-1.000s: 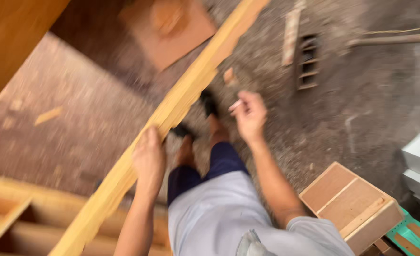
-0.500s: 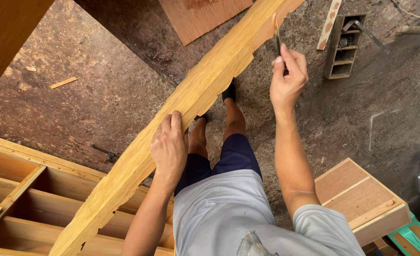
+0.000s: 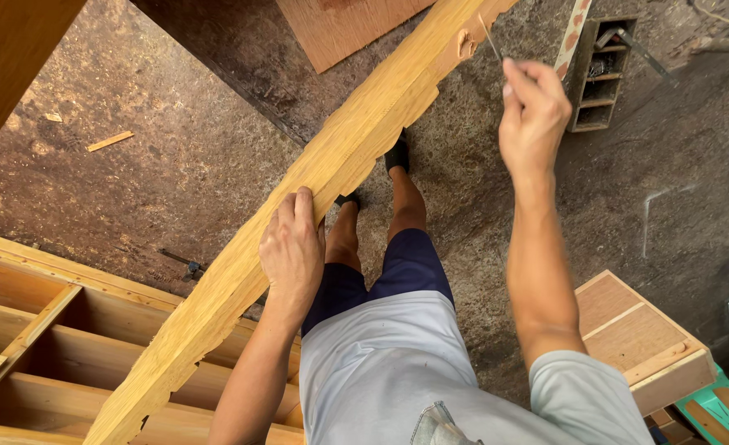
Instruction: The person applies wood putty to the edge of a carved wooden board using a small knife.
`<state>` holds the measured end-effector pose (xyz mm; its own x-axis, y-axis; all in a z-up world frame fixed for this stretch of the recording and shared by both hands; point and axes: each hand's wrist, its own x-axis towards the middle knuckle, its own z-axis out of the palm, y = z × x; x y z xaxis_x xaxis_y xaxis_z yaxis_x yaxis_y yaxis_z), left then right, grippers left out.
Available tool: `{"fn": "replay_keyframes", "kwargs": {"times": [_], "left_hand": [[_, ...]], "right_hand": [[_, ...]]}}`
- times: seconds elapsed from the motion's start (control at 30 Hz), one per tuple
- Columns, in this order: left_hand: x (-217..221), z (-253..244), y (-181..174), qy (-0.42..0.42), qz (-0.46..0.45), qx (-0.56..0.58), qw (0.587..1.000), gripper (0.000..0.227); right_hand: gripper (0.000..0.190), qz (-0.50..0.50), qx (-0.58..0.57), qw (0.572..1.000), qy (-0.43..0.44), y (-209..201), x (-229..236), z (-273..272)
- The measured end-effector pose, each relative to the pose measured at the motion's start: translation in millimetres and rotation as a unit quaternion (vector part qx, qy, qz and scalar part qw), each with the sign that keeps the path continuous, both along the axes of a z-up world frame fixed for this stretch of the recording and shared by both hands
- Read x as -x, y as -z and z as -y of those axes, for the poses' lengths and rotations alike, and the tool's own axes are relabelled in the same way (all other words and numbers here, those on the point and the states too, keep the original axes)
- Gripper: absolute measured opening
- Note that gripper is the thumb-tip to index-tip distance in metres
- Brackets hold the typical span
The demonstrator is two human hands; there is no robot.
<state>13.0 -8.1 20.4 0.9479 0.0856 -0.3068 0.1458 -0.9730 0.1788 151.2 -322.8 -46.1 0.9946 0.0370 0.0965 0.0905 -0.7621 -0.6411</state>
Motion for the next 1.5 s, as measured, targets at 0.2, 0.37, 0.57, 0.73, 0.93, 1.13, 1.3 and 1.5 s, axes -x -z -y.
{"fn": "replay_keyframes", "kwargs": {"times": [0.2,0.37,0.57,0.73,0.93,1.13,1.3,1.5], "left_hand": [[1.5,-1.6,0.3,0.002,-0.014,0.004,1.000,0.048],[0.8,0.0,2.0,-0.005,-0.006,0.005,1.000,0.048],[0.8,-0.4,2.6,-0.004,-0.005,0.007,1.000,0.048],[4.2,0.0,2.3,-0.002,0.004,0.004,1.000,0.043],[-1.0,0.8,2.2,-0.003,0.010,0.006,1.000,0.042],[1.1,1.8,2.4,-0.001,0.008,0.003,1.000,0.042],[3.1,0.1,5.6,-0.001,0.010,-0.002,1.000,0.041],[2.3,1.5,5.3,-0.004,0.002,0.000,1.000,0.046]], "right_hand": [[0.028,-0.089,-0.052,0.994,-0.022,1.9,0.6,0.4],[0.028,-0.094,-0.041,0.994,-0.024,-4.3,23.2,-18.3],[0.028,-0.124,-0.141,0.982,0.031,-15.3,38.7,-34.0],[0.029,-0.046,-0.090,0.995,0.007,2.4,54.4,-54.9],[0.015,-0.068,-0.043,0.997,0.021,-12.1,45.1,-11.5],[0.028,0.005,-0.030,0.998,-0.063,5.4,-6.9,3.7],[0.028,-0.060,-0.048,0.992,-0.099,-0.2,7.3,-4.8],[0.027,-0.118,-0.063,0.986,-0.094,-20.4,24.4,-22.3]]}}
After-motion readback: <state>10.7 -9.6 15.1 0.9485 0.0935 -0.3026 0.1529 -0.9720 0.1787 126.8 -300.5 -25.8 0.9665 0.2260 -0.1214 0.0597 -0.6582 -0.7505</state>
